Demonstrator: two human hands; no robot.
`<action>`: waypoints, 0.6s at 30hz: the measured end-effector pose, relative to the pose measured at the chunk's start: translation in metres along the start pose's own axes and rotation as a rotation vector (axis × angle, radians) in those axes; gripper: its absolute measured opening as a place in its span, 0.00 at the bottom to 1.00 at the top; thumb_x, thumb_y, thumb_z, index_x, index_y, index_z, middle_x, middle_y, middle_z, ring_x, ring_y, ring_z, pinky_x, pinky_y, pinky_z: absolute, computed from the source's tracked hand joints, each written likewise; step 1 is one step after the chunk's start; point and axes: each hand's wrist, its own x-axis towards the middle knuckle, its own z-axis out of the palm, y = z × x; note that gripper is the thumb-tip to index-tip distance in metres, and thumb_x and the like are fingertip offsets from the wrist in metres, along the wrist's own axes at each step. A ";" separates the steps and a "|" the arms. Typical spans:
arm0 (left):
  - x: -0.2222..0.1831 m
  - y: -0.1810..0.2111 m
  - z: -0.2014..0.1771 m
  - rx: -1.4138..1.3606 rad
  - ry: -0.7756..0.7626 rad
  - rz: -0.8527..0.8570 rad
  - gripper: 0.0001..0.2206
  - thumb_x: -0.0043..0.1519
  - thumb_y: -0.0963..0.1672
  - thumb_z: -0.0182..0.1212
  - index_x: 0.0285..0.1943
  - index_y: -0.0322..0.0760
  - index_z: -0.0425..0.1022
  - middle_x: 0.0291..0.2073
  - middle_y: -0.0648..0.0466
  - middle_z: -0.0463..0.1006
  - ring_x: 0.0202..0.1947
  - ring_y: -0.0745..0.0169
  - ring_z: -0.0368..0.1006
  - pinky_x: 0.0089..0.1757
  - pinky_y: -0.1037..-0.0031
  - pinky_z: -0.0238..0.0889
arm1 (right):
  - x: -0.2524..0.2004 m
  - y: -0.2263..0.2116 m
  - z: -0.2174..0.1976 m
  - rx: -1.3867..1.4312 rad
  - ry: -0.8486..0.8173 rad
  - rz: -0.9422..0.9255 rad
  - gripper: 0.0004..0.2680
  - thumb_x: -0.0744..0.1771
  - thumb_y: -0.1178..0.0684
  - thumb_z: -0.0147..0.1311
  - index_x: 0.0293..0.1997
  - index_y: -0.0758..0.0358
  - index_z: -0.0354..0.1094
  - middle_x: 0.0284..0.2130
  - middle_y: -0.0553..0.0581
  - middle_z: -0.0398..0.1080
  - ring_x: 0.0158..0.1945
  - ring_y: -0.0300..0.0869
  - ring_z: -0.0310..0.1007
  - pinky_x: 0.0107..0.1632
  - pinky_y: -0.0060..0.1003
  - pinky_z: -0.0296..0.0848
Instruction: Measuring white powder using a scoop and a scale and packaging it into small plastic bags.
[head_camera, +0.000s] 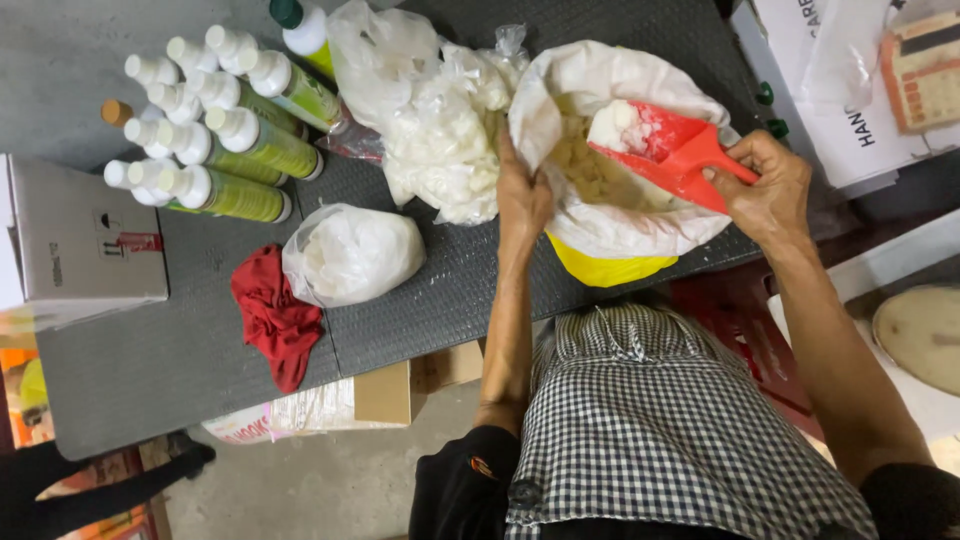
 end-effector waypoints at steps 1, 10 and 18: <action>0.007 -0.006 -0.003 0.037 -0.004 0.032 0.36 0.57 0.32 0.47 0.79 0.23 0.46 0.68 0.31 0.66 0.70 0.41 0.64 0.67 0.68 0.55 | 0.002 0.002 0.000 0.103 0.017 0.034 0.06 0.67 0.65 0.65 0.42 0.67 0.69 0.36 0.51 0.74 0.39 0.30 0.70 0.42 0.28 0.70; 0.012 0.007 0.007 -0.206 -0.141 0.096 0.37 0.54 0.32 0.44 0.79 0.23 0.45 0.74 0.31 0.58 0.75 0.41 0.55 0.69 0.66 0.47 | -0.030 -0.011 -0.012 0.143 0.177 0.021 0.07 0.67 0.67 0.64 0.40 0.66 0.66 0.34 0.49 0.71 0.39 0.29 0.68 0.43 0.27 0.69; 0.024 -0.014 0.009 0.133 -0.113 0.079 0.39 0.57 0.37 0.56 0.79 0.24 0.44 0.71 0.30 0.60 0.72 0.38 0.60 0.67 0.64 0.52 | -0.063 -0.030 -0.051 -0.038 0.308 0.043 0.07 0.66 0.64 0.66 0.38 0.67 0.67 0.31 0.47 0.70 0.36 0.29 0.65 0.39 0.28 0.67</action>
